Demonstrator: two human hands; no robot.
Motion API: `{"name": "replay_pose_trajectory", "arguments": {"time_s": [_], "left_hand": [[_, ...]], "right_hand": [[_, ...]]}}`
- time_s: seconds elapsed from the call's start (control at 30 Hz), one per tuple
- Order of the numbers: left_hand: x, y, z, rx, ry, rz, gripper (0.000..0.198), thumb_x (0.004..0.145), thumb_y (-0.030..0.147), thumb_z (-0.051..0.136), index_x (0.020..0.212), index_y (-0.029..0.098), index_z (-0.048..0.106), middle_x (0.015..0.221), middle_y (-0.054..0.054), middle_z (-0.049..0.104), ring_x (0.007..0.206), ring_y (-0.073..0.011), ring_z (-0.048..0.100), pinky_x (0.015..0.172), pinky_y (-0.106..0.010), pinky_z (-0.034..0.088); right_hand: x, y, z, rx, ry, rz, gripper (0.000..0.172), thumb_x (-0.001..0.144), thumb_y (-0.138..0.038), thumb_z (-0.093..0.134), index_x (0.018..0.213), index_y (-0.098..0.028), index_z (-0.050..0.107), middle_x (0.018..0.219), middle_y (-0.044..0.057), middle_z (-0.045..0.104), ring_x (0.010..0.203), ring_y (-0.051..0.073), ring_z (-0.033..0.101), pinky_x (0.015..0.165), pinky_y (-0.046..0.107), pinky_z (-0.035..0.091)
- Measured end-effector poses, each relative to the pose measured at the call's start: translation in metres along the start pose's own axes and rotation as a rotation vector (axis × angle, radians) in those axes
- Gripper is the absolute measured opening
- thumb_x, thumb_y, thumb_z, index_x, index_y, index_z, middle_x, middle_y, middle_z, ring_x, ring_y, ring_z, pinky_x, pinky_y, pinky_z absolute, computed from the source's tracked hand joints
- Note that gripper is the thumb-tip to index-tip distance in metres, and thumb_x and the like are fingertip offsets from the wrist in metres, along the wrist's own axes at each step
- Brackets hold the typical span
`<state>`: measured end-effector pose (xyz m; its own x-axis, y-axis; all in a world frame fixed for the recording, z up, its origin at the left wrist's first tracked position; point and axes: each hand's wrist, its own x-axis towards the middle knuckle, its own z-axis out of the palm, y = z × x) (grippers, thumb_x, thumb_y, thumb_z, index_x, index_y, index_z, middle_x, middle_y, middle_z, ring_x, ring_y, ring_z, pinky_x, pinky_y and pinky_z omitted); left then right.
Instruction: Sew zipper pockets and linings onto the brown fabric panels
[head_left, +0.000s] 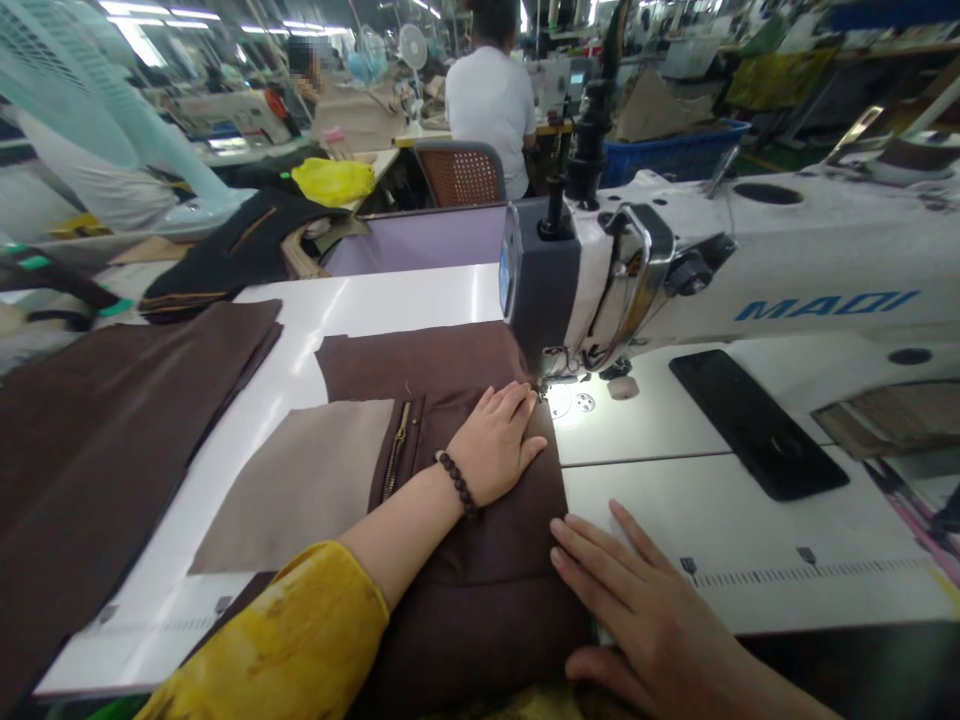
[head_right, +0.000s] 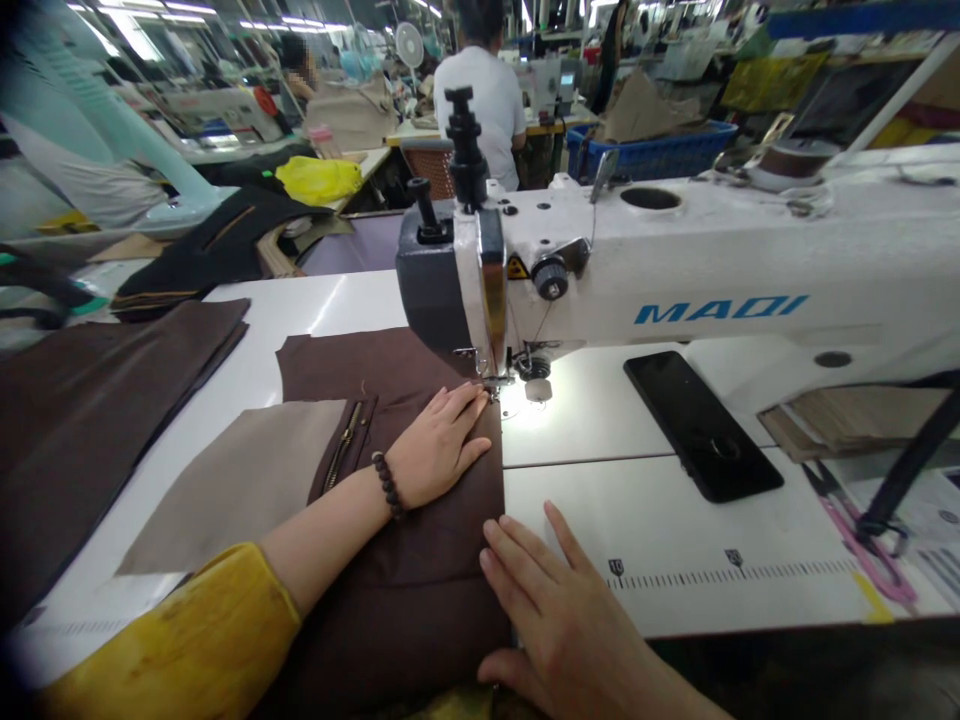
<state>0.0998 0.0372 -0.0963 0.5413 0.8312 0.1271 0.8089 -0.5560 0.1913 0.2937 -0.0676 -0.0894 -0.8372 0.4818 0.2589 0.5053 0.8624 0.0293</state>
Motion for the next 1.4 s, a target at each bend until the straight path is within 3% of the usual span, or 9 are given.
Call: {"name": "replay_pose_trajectory", "arguments": {"time_s": [0.17,0.3,0.43,0.53,0.6,0.77,1.03,1.4], "left_hand": [[-0.026,0.011,-0.010,0.044,-0.038,0.077,0.039,0.086,0.026,0.046,0.120,0.007,0.042,0.132,-0.014,0.037,0.124,-0.0275,0.030,0.102,-0.050,0.026],[-0.073,0.024,-0.015,-0.117,-0.067,0.313,0.027,0.089,0.020,0.040,0.114,0.014,0.049,0.124,-0.008,0.048,0.119,-0.0207,0.038,0.102,-0.044,0.030],[-0.095,0.027,-0.012,-0.218,-0.029,0.366,0.028,0.091,0.016,0.034,0.113,0.016,0.051,0.121,-0.007,0.052,0.120,-0.0178,0.038,0.104,-0.042,0.029],[-0.094,0.025,-0.010,-0.240,-0.020,0.370,0.027,0.091,0.017,0.035,0.112,0.016,0.052,0.119,-0.006,0.053,0.119,-0.0177,0.040,0.103,-0.042,0.029],[-0.092,0.025,-0.010,-0.247,-0.017,0.370,0.027,0.091,0.017,0.035,0.111,0.016,0.053,0.119,-0.006,0.053,0.119,-0.0179,0.040,0.103,-0.043,0.029],[-0.093,0.025,-0.012,-0.226,-0.029,0.370,0.028,0.090,0.015,0.036,0.113,0.017,0.051,0.121,-0.006,0.052,0.121,-0.0182,0.037,0.104,-0.043,0.027],[-0.092,0.023,-0.013,-0.174,-0.027,0.395,0.028,0.090,0.017,0.038,0.115,0.017,0.050,0.124,-0.004,0.050,0.122,-0.0170,0.036,0.107,-0.039,0.022],[-0.074,0.011,-0.012,-0.193,-0.016,0.391,0.026,0.090,0.019,0.038,0.112,0.017,0.053,0.121,-0.006,0.053,0.120,-0.0181,0.039,0.103,-0.042,0.029]], "right_hand": [[-0.004,-0.006,0.003,0.084,-0.005,0.103,0.048,0.084,-0.045,0.045,0.116,-0.010,0.051,0.124,0.013,0.048,0.114,0.026,0.042,0.097,0.052,0.029],[-0.007,-0.012,0.004,0.146,0.078,0.212,0.047,0.085,-0.047,0.040,0.114,-0.012,0.053,0.113,0.013,0.056,0.107,0.027,0.047,0.091,0.052,0.034],[-0.014,-0.015,0.000,0.210,0.178,0.212,0.037,0.087,-0.037,0.043,0.104,-0.008,0.056,0.102,0.013,0.059,0.098,0.024,0.051,0.091,0.047,0.035],[-0.020,-0.018,-0.003,0.255,0.248,0.221,0.019,0.084,-0.019,0.049,0.095,-0.007,0.059,0.090,0.009,0.061,0.088,0.019,0.053,0.090,0.041,0.035],[-0.022,-0.020,-0.004,0.248,0.250,0.239,0.017,0.083,-0.016,0.049,0.095,-0.008,0.059,0.089,0.008,0.061,0.085,0.019,0.052,0.089,0.040,0.035],[-0.014,-0.021,-0.003,0.175,0.198,0.296,0.029,0.087,-0.031,0.043,0.104,-0.012,0.058,0.088,0.009,0.058,0.084,0.022,0.051,0.081,0.040,0.038],[-0.008,-0.018,-0.002,0.170,0.165,0.312,0.034,0.089,-0.036,0.037,0.103,-0.014,0.058,0.078,0.006,0.055,0.072,0.018,0.047,0.071,0.033,0.036],[0.003,-0.001,-0.001,0.178,0.037,0.333,0.034,0.079,-0.038,0.055,0.105,-0.015,0.057,0.078,0.005,0.054,0.071,0.018,0.046,0.068,0.033,0.034]]}}
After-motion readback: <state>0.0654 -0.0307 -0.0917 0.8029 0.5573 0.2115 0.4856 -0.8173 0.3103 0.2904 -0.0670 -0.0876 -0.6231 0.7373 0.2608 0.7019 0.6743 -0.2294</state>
